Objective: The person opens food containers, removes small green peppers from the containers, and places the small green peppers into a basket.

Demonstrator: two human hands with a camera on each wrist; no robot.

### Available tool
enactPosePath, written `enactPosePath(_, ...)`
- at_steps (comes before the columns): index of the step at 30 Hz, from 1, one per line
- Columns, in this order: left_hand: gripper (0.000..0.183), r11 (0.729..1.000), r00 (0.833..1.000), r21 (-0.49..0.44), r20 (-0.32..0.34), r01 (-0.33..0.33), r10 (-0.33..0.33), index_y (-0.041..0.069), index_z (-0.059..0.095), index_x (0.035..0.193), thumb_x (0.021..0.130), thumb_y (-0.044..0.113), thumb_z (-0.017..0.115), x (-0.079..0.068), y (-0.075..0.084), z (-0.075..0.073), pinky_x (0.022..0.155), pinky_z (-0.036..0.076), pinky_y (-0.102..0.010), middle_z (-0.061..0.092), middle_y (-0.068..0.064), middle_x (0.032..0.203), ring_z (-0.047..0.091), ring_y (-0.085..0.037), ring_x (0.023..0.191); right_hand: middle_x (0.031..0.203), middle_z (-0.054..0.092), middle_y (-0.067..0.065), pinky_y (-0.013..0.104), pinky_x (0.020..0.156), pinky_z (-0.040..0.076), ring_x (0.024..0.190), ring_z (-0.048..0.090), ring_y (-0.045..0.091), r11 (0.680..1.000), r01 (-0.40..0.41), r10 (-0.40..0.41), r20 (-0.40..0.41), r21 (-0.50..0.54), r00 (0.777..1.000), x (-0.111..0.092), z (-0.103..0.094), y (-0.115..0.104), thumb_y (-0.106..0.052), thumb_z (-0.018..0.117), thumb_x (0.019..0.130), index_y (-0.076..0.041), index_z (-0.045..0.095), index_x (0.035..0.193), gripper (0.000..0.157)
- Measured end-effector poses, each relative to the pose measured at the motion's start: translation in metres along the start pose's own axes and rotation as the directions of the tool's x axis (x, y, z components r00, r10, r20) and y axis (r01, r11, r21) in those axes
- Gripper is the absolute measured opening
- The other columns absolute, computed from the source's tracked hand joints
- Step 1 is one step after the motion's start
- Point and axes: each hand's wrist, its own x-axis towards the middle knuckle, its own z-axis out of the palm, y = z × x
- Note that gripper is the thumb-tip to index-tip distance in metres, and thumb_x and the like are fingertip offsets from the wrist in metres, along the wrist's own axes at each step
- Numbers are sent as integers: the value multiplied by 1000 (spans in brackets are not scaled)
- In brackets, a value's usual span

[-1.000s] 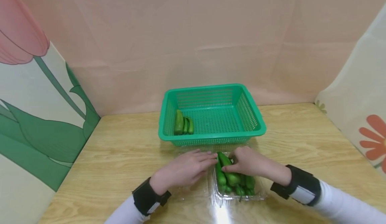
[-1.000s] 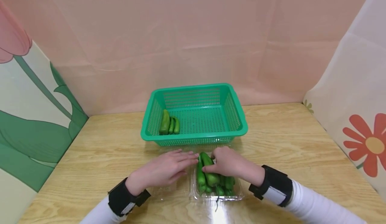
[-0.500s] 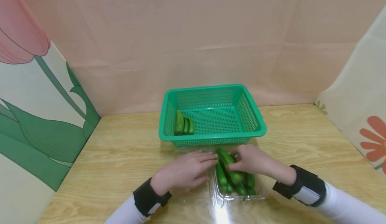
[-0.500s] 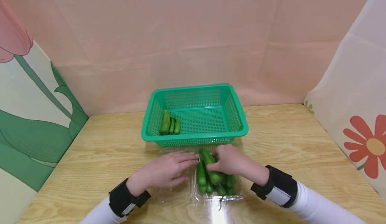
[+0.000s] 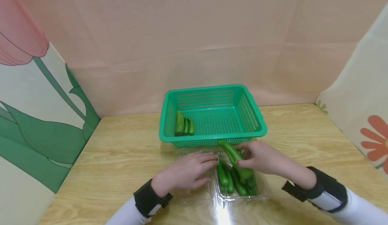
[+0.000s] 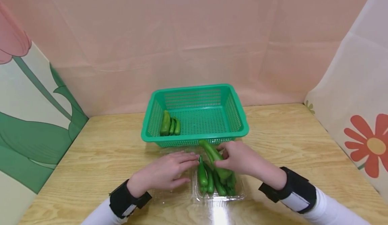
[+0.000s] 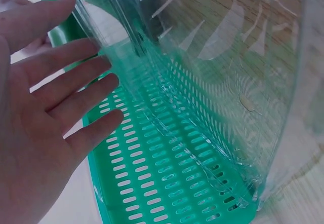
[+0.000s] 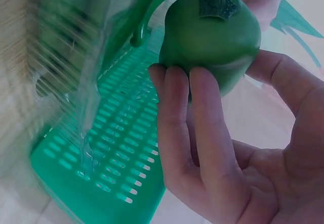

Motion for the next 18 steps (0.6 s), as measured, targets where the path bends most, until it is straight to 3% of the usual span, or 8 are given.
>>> enactPosePath(18,55,1000,1000,-13,-11,-2,2,9,49,136,91,37,60,0,-1,0,114,33,-35,47,-9,144,44,-20,134,85,72,1,21,62,57,75,66,10,998,51,-52,8,26,999,-16,-11,-12,-31,72,81,8,55,125,61)
